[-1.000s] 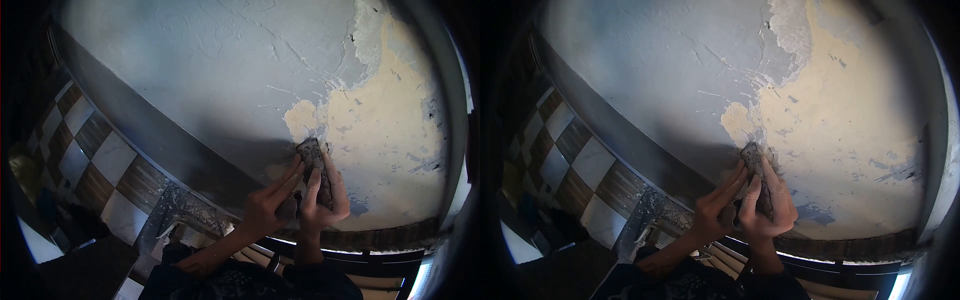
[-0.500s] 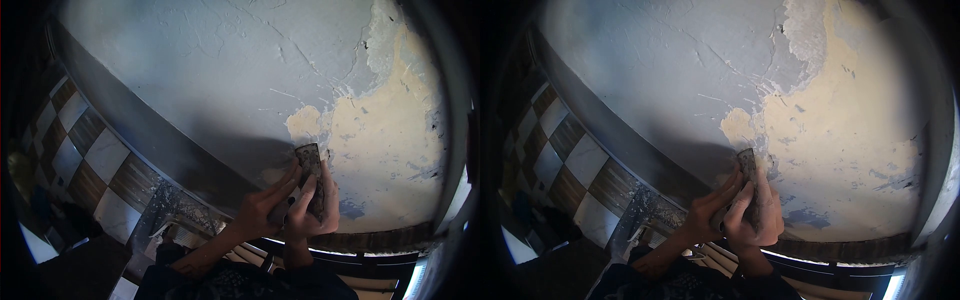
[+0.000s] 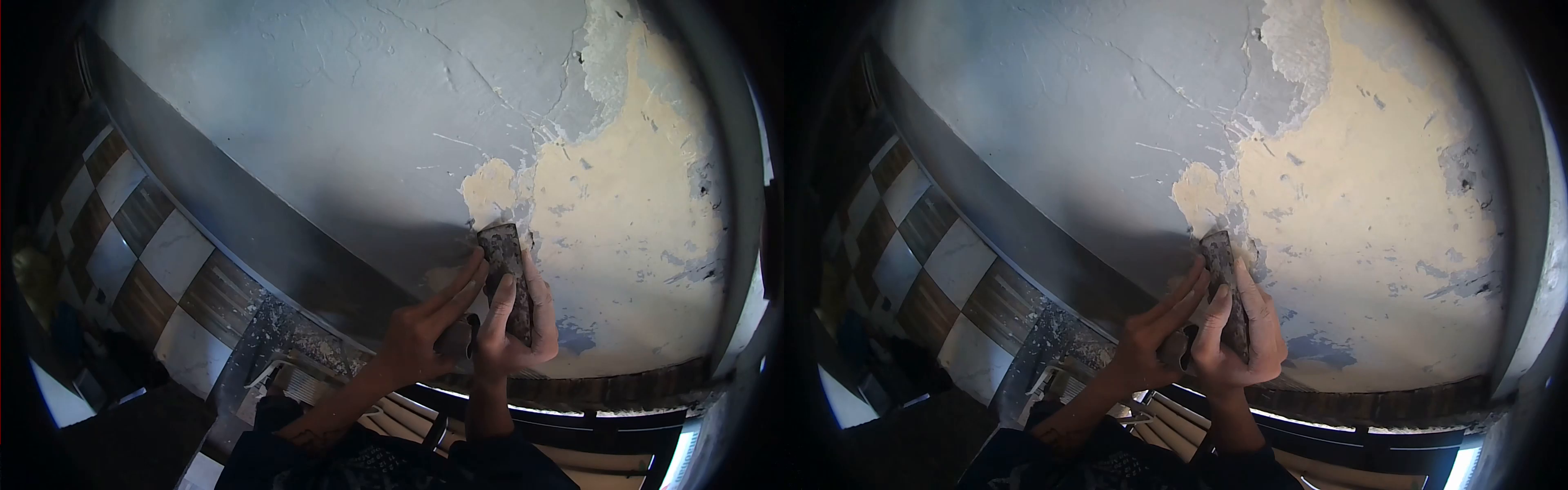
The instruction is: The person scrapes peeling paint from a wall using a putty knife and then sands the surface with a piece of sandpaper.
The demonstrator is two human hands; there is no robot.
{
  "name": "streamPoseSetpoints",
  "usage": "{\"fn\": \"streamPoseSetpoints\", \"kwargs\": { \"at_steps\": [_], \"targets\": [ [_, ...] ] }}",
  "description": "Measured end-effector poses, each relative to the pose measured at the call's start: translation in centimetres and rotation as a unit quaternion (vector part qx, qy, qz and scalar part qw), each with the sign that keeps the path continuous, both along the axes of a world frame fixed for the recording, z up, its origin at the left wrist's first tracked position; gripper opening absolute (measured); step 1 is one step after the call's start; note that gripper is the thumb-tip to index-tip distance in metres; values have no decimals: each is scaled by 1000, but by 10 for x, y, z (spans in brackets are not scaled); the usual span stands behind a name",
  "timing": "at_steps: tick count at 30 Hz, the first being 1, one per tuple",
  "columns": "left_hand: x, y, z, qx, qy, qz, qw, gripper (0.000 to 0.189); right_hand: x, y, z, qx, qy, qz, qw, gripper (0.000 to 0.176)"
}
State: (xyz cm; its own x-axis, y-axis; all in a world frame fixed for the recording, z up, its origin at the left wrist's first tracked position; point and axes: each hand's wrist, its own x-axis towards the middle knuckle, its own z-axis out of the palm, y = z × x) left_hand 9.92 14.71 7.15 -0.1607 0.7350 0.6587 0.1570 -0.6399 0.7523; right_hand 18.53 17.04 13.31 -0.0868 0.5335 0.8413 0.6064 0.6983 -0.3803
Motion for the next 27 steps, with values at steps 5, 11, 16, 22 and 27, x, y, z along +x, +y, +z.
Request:
{"fn": "streamPoseSetpoints", "kwargs": {
  "at_steps": [5, 11, 16, 22, 27],
  "targets": [
    [-2, 7, -4, -3, -20, 1, 1000, 72, -9, 6, 0, -5, 34, -1, 999, 24],
    [-16, 7, 0, 10, -13, 25, 1000, 68, -32, 14, -2, 12, 78, 6, 997, 23],
    [-60, 5, 11, -17, -54, 58, 997, 57, -72, 12, 18, -20, 35, 48, 998, 23],
    [-53, -7, 8, -253, -326, 9, 911, 26, -37, -1, 8, 29, 43, -18, 999, 26],
    [-23, 7, 29, -308, -378, -142, 861, 18, -22, -13, 19, -74, 93, -103, 988, 24]
  ]
}}
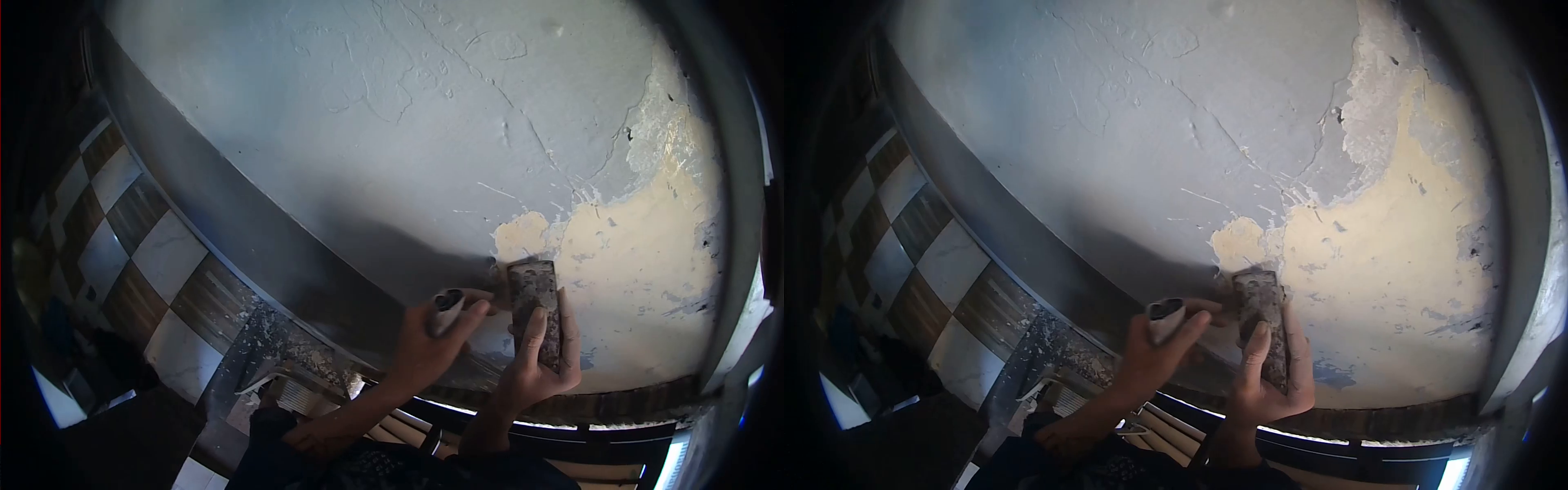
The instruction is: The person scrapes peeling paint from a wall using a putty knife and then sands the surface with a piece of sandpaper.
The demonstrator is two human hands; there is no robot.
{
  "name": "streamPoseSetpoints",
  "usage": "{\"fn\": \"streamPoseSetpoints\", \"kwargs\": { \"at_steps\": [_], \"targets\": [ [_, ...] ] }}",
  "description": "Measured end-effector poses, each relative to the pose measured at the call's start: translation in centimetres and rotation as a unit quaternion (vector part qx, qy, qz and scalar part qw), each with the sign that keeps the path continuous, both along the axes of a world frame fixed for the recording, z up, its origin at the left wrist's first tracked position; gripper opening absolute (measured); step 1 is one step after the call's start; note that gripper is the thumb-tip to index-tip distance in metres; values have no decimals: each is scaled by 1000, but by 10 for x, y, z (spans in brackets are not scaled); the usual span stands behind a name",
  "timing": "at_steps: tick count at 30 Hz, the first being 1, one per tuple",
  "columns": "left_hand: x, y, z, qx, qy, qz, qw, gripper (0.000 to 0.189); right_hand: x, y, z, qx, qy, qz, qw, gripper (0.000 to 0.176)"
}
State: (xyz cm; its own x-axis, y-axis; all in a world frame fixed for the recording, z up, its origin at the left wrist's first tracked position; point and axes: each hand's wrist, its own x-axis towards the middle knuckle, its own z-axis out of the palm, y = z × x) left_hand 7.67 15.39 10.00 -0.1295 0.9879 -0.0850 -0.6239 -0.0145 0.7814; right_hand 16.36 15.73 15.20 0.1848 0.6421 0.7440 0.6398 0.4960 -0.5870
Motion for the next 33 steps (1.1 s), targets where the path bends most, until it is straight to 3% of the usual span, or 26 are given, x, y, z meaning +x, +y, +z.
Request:
{"fn": "streamPoseSetpoints", "kwargs": {
  "at_steps": [2, 7, 10, 12, 13, 18, 20, 21, 23, 24, 26, 31, 33],
  "targets": [
    [12, 3, 6, -8, -81, -30, 996, 17, 6, 1, -2, 10, -38, 5, 999, 24],
    [33, 12, 6, -9, -116, 21, 993, 17, 12, 9, -3, 53, -125, 23, 991, 22],
    [38, 14, 5, 13, -126, 35, 991, 16, 17, 1, 13, -31, -142, 47, 988, 17],
    [41, 13, 5, 20, -142, 31, 989, 16, 19, -7, 26, -159, -177, 59, 970, 12],
    [42, 13, 6, 28, -148, 37, 988, 16, 21, -6, 26, -159, -180, 58, 969, 12],
    [57, 12, 9, 29, -223, 76, 972, 26, 24, 2, 17, 41, -350, 59, 934, 13],
    [66, 10, 2, 43, -89, 147, 984, 31, 25, 6, 10, 78, -353, 55, 931, 13],
    [65, 10, 1, 42, -89, 147, 984, 31, 25, 7, 7, 114, -354, 52, 927, 14],
    [59, 8, 2, 105, 58, 195, 974, 35, 24, 6, 8, 105, -340, 53, 933, 14],
    [57, 9, 4, 103, 60, 196, 973, 35, 24, 5, 9, 97, -326, 54, 939, 14],
    [55, 10, 6, 80, -134, 92, 983, 35, 23, 6, 9, 91, -313, 56, 944, 14],
    [61, 13, 5, 39, -168, 115, 978, 32, 25, 4, 2, 48, -272, 57, 959, 22],
    [58, 14, 8, 36, -198, 121, 972, 30, 20, 6, 2, 94, -276, 69, 954, 19]
  ]
}}
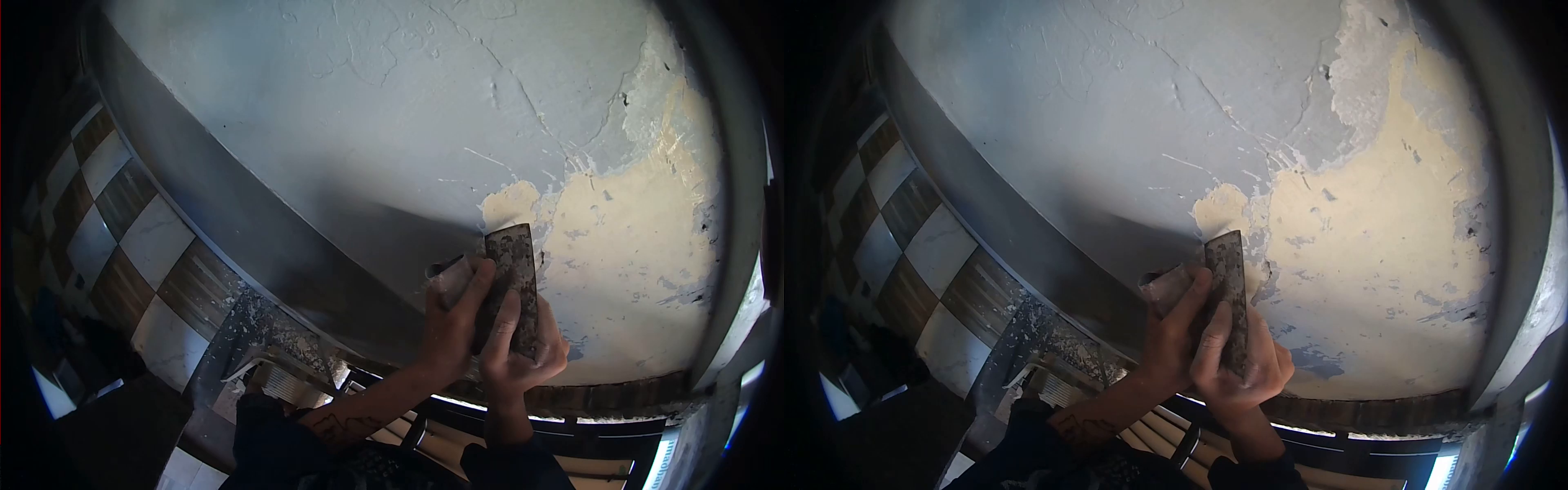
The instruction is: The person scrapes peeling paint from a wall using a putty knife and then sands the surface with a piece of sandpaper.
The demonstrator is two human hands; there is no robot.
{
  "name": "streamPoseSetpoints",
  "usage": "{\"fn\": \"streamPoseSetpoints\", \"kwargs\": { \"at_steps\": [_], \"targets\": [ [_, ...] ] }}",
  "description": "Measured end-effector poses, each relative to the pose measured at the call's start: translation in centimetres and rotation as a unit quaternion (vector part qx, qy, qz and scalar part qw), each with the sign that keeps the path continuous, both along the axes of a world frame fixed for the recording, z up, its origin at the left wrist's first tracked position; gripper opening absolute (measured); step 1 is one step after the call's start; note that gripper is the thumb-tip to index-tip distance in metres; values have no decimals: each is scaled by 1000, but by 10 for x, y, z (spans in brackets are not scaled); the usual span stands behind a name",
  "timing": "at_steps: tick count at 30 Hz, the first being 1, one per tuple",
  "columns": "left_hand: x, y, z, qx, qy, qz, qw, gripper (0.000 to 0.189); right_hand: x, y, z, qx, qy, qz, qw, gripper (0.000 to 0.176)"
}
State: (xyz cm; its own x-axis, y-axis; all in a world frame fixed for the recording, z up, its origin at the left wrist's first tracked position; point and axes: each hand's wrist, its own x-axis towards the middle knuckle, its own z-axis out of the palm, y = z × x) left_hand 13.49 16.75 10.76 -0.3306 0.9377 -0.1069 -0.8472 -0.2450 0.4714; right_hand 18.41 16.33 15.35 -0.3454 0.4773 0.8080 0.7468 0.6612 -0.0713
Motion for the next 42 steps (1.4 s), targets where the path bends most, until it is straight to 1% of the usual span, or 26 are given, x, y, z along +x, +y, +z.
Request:
{"fn": "streamPoseSetpoints", "kwargs": {
  "at_steps": [1, 3, 4, 5, 6, 8, 10, 11, 17, 19, 20, 21, 22, 23, 24, 25, 26, 27, 29, 30, 31, 33, 34, 35, 37, 42],
  "targets": [
    [-4, 2, 1, 13, -7, 5, 1000, 28, -1, 3, -2, 0, -1, -1, 1000, 19],
    [-6, 2, 2, 26, -15, 11, 1000, 26, -2, 10, -7, 73, -8, -16, 997, 16],
    [-7, 4, 3, 37, 45, 39, 998, 25, -5, 11, -1, 2, 38, 8, 999, 14],
    [-7, 4, 3, 46, 105, 64, 991, 24, -5, 9, 1, 2, 38, 10, 999, 14],
    [-6, 2, 4, 46, 106, 63, 991, 24, -5, 6, 1, -3, 40, 6, 999, 13],
    [-5, -1, 6, 35, -2, 8, 999, 23, -5, 4, 2, -6, 44, 2, 999, 12],
    [-3, -2, 5, 30, 17, 20, 999, 23, -1, 2, 2, -75, 69, -1, 995, 12],
    [-1, -2, 4, 24, 36, 32, 999, 24, 0, 2, 2, -75, 68, 0, 995, 12],
    [2, -3, 3, 24, 25, 12, 999, 24, 7, 1, -1, -90, 66, -22, 994, 12],
    [3, -1, 4, 7, 53, 35, 998, 25, 8, 4, -6, -25, 45, -15, 999, 13],
    [3, 0, 4, -11, 83, 57, 995, 25, 6, 7, -10, -26, 45, -15, 999, 13],
    [-3, 3, 6, -11, 83, 58, 995, 25, 3, 12, -13, 25, 18, -15, 999, 16],
    [-14, 7, 10, -1, 28, 41, 999, 25, -2, 15, -15, 75, -10, -16, 997, 19],
    [-23, 10, 11, 10, -26, 24, 999, 25, -9, 18, -15, 75, -8, -16, 997, 19],
    [-27, 14, 4, 37, 18, 59, 997, 25, -19, 20, -13, 46, 28, 11, 998, 21],
    [-33, 14, 5, 40, 22, 62, 997, 25, -30, 23, -11, 20, 63, 42, 997, 23],
    [-40, 11, 6, 29, 18, 42, 999, 24, -38, 24, -11, 31, 95, 32, 994, 9],
    [-45, 10, 8, 19, 15, 22, 999, 23, -38, 22, -10, 31, 98, 36, 994, 9],
    [-38, 3, 5, 21, 48, 39, 998, 22, -26, 12, -11, 73, -37, -13, 997, 22],
    [-32, 0, 4, 22, 78, 52, 995, 22, -20, 6, -14, 78, -16, -32, 996, 20],
    [-26, -2, 4, 24, 75, 54, 995, 22, -14, 2, -14, 80, -19, -30, 996, 20],
    [-16, -7, 5, 14, 109, 40, 993, 21, -3, -4, -14, -52, 97, -27, 994, 18],
    [-15, -7, 5, 5, 88, 13, 996, 22, -1, -5, -17, -51, 123, -38, 990, 17],
    [-14, -6, 5, 6, 87, 12, 996, 22, 1, -4, -18, -51, 122, -39, 990, 17],
    [-14, -4, 4, -21, -9, -44, 999, 23, 2, -2, -19, -52, 105, -42, 992, 17],
    [-18, -1, 6, -15, 20, -23, 999, 24, 0, 2, -22, -5, 75, -40, 996, 19]
  ]
}}
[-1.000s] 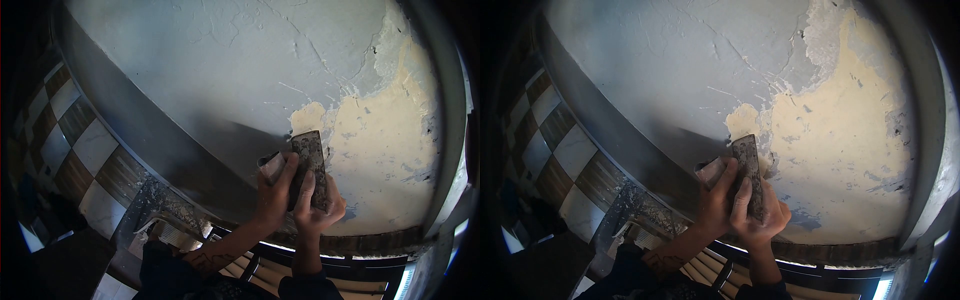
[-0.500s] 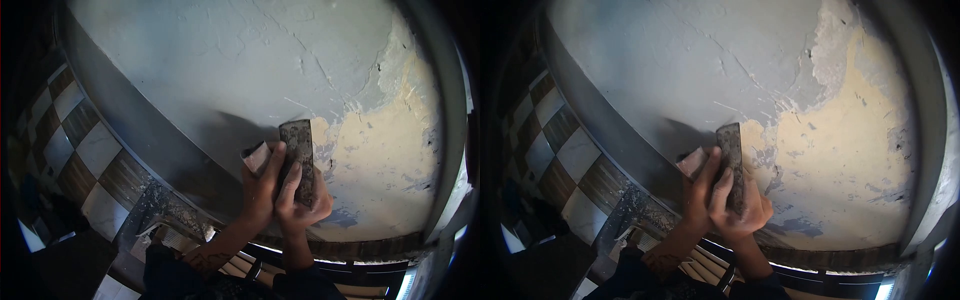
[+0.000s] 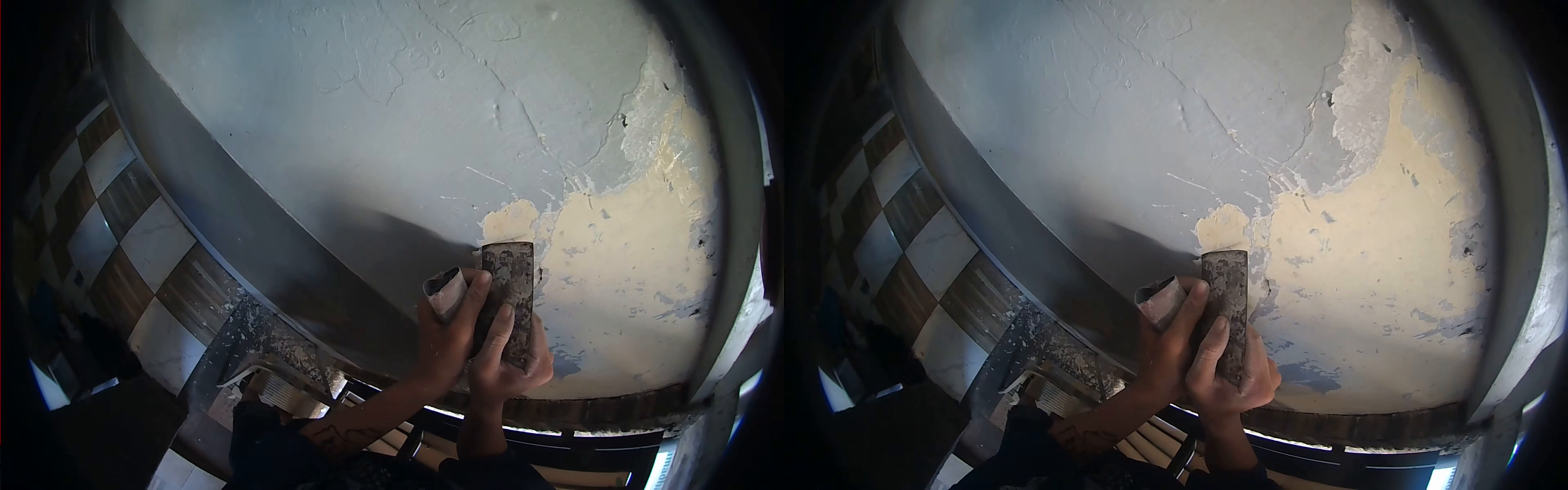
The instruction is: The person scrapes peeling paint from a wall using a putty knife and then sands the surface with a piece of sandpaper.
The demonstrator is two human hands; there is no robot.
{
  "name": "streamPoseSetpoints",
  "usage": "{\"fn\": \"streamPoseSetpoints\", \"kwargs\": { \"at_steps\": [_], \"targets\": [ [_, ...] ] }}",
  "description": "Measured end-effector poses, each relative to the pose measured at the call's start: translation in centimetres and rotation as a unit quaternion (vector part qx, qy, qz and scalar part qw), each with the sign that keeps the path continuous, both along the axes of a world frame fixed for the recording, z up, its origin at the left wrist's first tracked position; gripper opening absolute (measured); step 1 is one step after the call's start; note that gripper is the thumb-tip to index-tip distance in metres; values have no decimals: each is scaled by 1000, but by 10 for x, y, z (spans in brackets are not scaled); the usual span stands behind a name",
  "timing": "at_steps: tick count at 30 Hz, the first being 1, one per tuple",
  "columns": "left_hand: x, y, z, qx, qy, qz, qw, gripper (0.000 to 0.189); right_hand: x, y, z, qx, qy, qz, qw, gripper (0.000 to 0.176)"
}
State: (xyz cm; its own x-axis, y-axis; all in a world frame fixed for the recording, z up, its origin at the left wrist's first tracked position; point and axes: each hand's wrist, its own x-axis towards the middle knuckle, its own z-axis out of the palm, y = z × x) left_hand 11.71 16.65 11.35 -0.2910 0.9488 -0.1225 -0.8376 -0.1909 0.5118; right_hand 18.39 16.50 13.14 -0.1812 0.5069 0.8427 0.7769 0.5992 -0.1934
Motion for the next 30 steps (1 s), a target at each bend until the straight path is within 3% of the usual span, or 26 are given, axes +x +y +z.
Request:
{"fn": "streamPoseSetpoints", "kwargs": {
  "at_steps": [2, 4, 8, 10, 11, 13, 14, 19, 22, 24, 27, 30],
  "targets": [
    [-1, 1, 0, -1, 4, 0, 1000, 24, -2, 3, -2, 9, -2, 3, 1000, 20],
    [-3, 2, 4, 8, 13, 14, 1000, 25, -3, 7, -6, 92, 3, 0, 996, 20],
    [-7, 4, 4, 19, 11, -6, 1000, 24, -10, 3, 2, 47, -6, -14, 999, 19],
    [-10, 8, 7, 30, -6, 24, 999, 23, -16, 5, 6, 152, -166, -98, 969, 19],
    [-12, 10, 8, 32, -5, 24, 999, 23, -20, 8, 8, 154, -165, -99, 969, 19],
    [-18, 12, 9, 48, -7, 52, 997, 23, -30, 12, 13, 33, 17, 31, 999, 19],
    [-19, 11, 9, 52, 2, 58, 997, 23, -30, 14, 10, 26, 35, 59, 997, 21],
    [-3, -2, 5, 31, 74, 54, 995, 24, -6, 1, -4, 114, -9, -4, 993, 21],
    [3, -4, 5, 0, 44, 13, 999, 22, 2, -1, -3, 55, 32, 10, 998, 20],
    [7, -1, -3, 13, 45, 37, 998, 25, 1, -2, 3, -52, 11, 19, 998, 20],
    [5, 2, -3, 22, 21, 39, 999, 24, -1, 3, 1, 21, -10, 24, 999, 18],
    [5, 4, -1, 33, 2, 44, 999, 24, -4, 6, 3, 16, 1, 36, 999, 17]
  ]
}}
